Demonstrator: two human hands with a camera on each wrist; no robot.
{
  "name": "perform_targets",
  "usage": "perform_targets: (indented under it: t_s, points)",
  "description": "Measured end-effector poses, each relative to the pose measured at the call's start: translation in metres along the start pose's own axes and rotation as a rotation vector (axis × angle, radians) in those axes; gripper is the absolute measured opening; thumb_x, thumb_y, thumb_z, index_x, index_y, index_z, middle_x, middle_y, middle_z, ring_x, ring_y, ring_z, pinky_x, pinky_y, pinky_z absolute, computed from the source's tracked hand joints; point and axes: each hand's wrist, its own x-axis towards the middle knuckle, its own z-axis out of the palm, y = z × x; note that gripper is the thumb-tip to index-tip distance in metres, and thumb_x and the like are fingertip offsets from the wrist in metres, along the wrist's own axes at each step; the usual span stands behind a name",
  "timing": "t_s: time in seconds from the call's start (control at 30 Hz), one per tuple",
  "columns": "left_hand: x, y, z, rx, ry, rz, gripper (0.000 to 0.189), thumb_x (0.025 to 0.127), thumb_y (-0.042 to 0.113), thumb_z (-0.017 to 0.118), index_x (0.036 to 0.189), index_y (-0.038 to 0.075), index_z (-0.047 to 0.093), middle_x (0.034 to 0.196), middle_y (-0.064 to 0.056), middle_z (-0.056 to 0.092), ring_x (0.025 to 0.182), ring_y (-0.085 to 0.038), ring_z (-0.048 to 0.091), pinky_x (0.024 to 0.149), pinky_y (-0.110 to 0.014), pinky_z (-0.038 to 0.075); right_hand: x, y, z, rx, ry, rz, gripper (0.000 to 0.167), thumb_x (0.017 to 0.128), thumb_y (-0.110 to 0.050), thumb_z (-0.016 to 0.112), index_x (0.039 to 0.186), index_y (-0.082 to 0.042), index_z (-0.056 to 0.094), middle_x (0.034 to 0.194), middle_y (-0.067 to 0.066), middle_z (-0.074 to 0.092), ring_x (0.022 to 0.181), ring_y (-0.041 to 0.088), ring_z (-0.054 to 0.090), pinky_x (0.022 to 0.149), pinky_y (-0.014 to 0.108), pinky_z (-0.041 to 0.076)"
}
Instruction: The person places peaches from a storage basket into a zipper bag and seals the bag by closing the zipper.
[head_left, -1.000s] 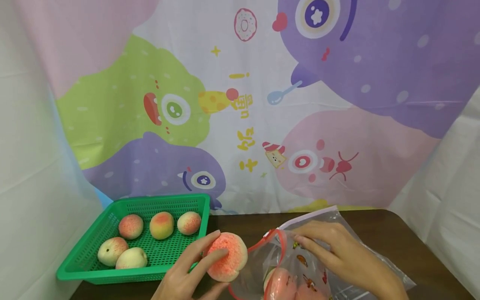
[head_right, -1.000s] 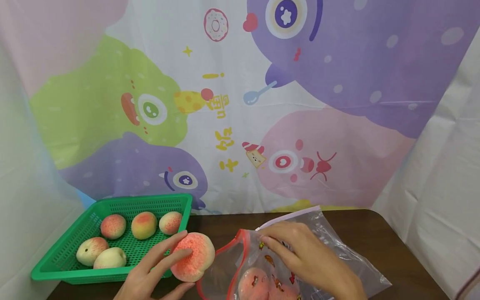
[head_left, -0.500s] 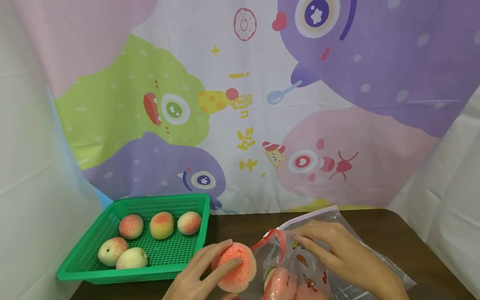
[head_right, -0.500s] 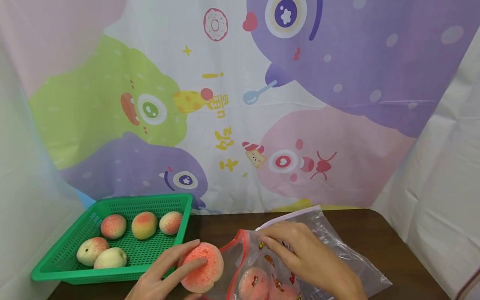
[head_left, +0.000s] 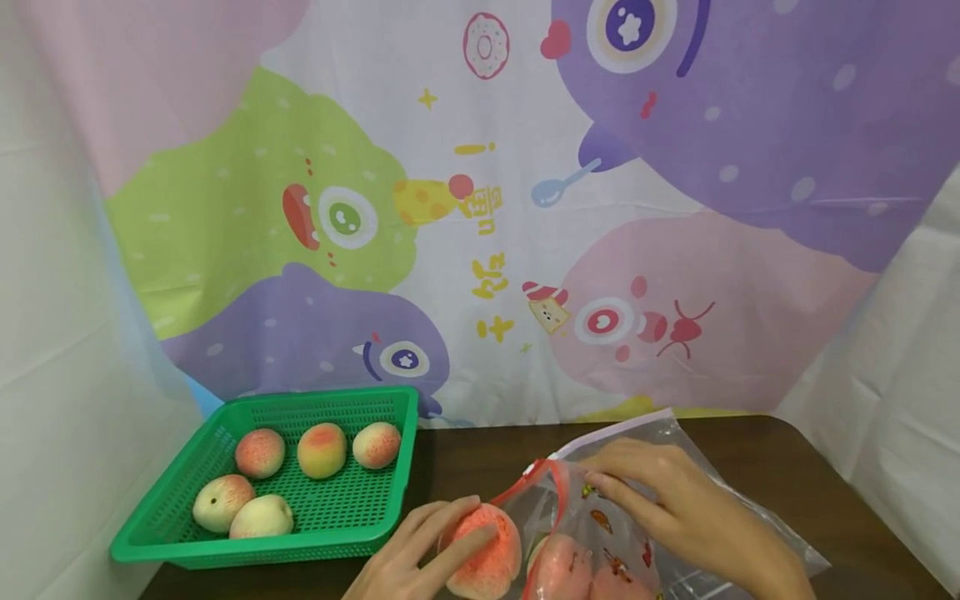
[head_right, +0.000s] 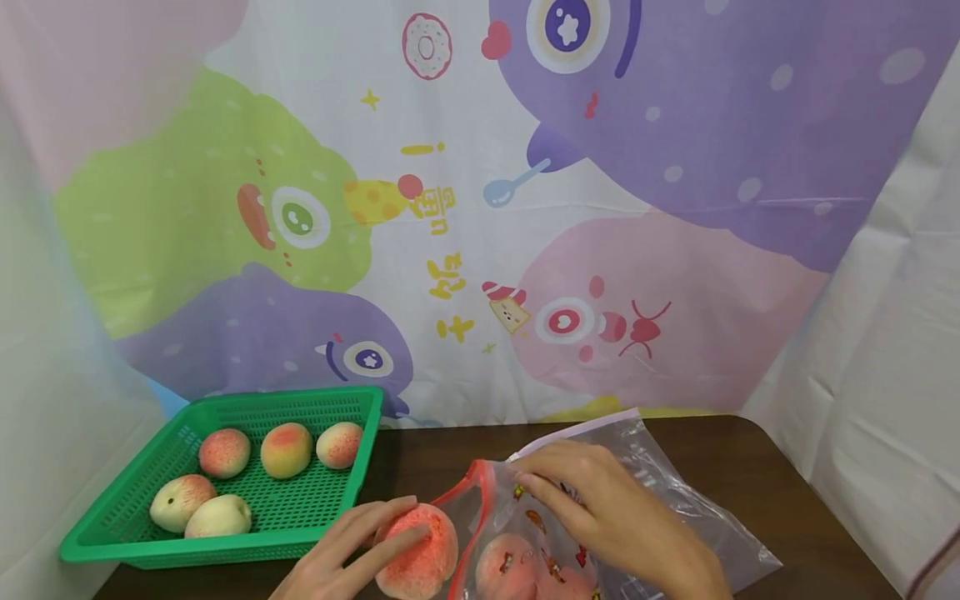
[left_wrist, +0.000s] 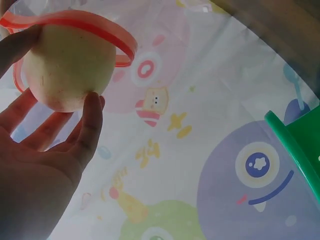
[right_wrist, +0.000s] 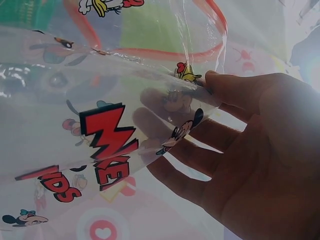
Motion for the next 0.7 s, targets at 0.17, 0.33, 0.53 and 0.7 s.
perform_targets:
  t_s: [0.17, 0.33, 0.53, 0.7]
  points:
    - [-0.001, -0.001, 0.006, 0.041, 0.010, 0.007, 0.042, 0.098, 0.047, 0.059, 0.134, 0.025, 0.060, 0.135, -0.001, 0.058, 0.111, -0.014, 0.057, 0.081, -0.024, 0.052, 0.001, 0.000, 0.001, -0.014, 0.007, -0.031, 0.027, 0.100, -0.008, 0.060, 0.113, -0.030, 0.068, 0.101, -0.017, 0.068, 0.089, 0.001, 0.062, 0.078, 0.020, 0.051]
    - [-0.002, -0.001, 0.011, 0.054, 0.018, 0.031, 0.038, 0.101, 0.048, 0.054, 0.130, 0.025, 0.063, 0.128, 0.001, 0.061, 0.107, -0.012, 0.057, 0.082, -0.024, 0.052, 0.000, 0.000, 0.002, -0.042, -0.001, -0.022, 0.026, 0.100, -0.009, 0.060, 0.114, -0.030, 0.068, 0.103, -0.019, 0.066, 0.092, 0.000, 0.062, 0.082, 0.017, 0.049]
    - [-0.004, 0.002, 0.011, 0.029, -0.025, -0.003, 0.037, 0.097, 0.046, 0.062, 0.129, 0.027, 0.063, 0.127, 0.006, 0.060, 0.107, -0.010, 0.058, 0.078, -0.025, 0.052, 0.000, -0.002, 0.001, -0.055, -0.003, -0.013, 0.026, 0.100, -0.011, 0.060, 0.113, -0.032, 0.067, 0.103, -0.021, 0.065, 0.092, -0.001, 0.062, 0.083, 0.018, 0.048]
    - [-0.006, 0.002, 0.011, 0.007, -0.109, -0.044, 0.039, 0.095, 0.045, 0.064, 0.129, 0.028, 0.062, 0.127, 0.007, 0.060, 0.107, -0.009, 0.058, 0.076, -0.026, 0.051, 0.001, -0.002, 0.001, -0.038, 0.000, -0.023, 0.028, 0.100, -0.009, 0.060, 0.115, -0.032, 0.068, 0.104, -0.021, 0.066, 0.092, 0.000, 0.062, 0.081, 0.019, 0.049]
